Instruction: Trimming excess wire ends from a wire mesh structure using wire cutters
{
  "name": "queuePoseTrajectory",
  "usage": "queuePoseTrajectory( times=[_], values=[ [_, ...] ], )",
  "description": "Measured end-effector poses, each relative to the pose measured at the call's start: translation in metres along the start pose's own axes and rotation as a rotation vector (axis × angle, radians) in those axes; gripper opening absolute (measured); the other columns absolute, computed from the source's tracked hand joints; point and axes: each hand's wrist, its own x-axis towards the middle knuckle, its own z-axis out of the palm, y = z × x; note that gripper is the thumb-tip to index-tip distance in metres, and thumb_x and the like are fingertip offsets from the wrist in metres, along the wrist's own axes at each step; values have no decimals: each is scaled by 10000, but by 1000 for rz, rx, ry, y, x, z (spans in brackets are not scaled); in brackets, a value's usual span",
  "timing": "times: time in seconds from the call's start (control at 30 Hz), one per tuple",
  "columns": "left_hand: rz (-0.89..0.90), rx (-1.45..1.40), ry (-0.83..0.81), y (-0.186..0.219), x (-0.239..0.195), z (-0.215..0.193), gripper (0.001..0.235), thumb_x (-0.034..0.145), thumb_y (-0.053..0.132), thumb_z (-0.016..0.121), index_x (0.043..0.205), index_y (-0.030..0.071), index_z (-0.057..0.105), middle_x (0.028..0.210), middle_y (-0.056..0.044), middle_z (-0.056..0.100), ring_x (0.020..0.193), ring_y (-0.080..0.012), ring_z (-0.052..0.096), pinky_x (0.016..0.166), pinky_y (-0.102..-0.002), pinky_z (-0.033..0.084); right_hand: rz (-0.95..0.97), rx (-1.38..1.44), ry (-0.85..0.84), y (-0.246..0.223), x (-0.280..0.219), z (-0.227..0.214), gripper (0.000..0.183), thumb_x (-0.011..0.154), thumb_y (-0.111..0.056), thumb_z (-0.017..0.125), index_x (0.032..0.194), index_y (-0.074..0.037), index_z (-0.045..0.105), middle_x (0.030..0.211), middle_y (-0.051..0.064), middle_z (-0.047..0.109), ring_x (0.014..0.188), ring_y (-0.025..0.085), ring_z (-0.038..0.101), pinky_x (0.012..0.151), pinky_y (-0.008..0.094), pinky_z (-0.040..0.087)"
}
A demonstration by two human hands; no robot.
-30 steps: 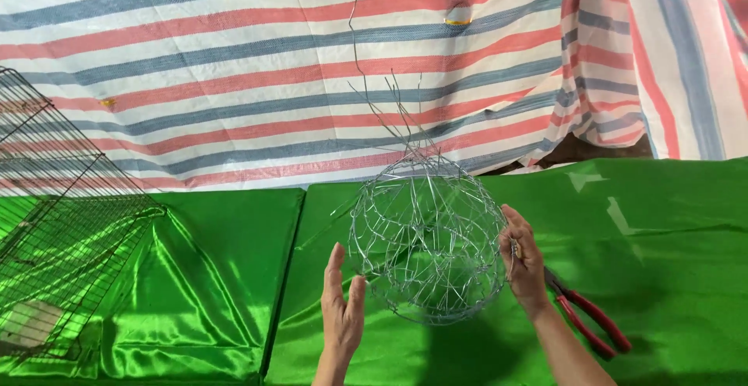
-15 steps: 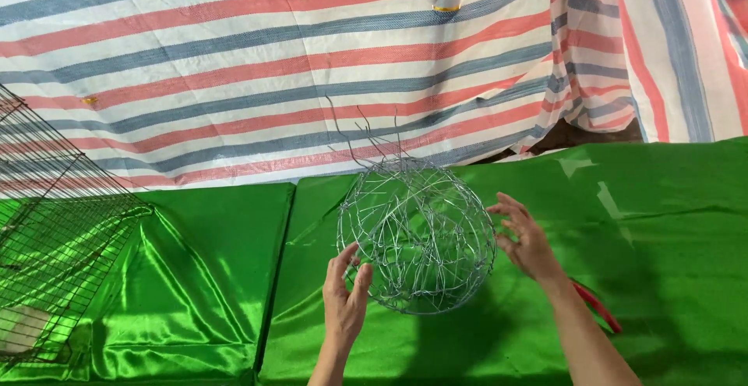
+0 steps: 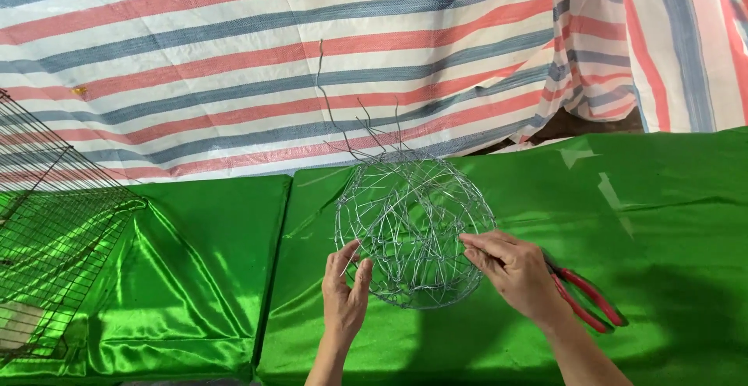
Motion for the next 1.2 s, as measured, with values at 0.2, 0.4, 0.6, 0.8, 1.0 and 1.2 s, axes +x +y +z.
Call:
queuePoseTrajectory(
  times=[0.2, 0.4, 0.6, 0.8, 1.0, 1.2],
  values=[
    [21, 7, -23, 12, -1, -2, 511, 948, 494, 564, 1343, 174, 624, 1111, -88, 629, 1034, -190, 612, 799, -403, 585, 176, 40, -137, 5, 9, -13, 350, 894, -93, 735, 1235, -26, 696, 982, 150, 820, 600, 74, 774, 478, 113, 694],
    [42, 35, -29, 12, -2, -3, 525, 947, 524, 551, 1327, 171, 626, 1076, -79, 624, 1014, -185, 607, 799, -393, 569, 181, -176, -198, 6, 19, -6, 143, 925, -190, 722, 1033, -96, 731, 866, 52, 801, 468, 73, 659, 451, 194, 622],
    [40, 34, -40, 18, -6, -8, 509, 946, 517, 565, 1324, 185, 638, 1061, -68, 624, 1019, -182, 615, 822, -395, 546, 335, -390, -192, 2, 14, 10, 79, 984, -229, 642, 1019, -159, 647, 878, -11, 728, 549, 97, 644, 490, 272, 599],
    [44, 33, -57, 16, -7, -8, 488, 952, 506, 565, 1336, 213, 636, 1055, -52, 620, 1018, -170, 605, 827, -383, 543, 190, -534, 113, 0, -1, 31, 136, 1052, -259, 548, 1076, -143, 615, 899, 54, 705, 504, 160, 668, 390, 317, 591],
    [54, 2, -71, 24, -12, -9, 455, 956, 477, 576, 1312, 205, 655, 1064, -55, 628, 1015, -167, 612, 837, -391, 538, 3, -521, 392, 3, -9, 42, 132, 1047, -202, 601, 1131, -113, 650, 905, 31, 692, 648, 143, 682, 472, 275, 571],
    [77, 14, -54, 10, -12, -5, 441, 962, 443, 580, 1329, 205, 637, 1107, -80, 648, 1019, -180, 619, 823, -403, 567, -49, -279, 430, 8, -15, 38, 144, 991, -156, 664, 1093, -56, 650, 1011, 98, 686, 863, 204, 712, 687, 284, 647]
  ],
)
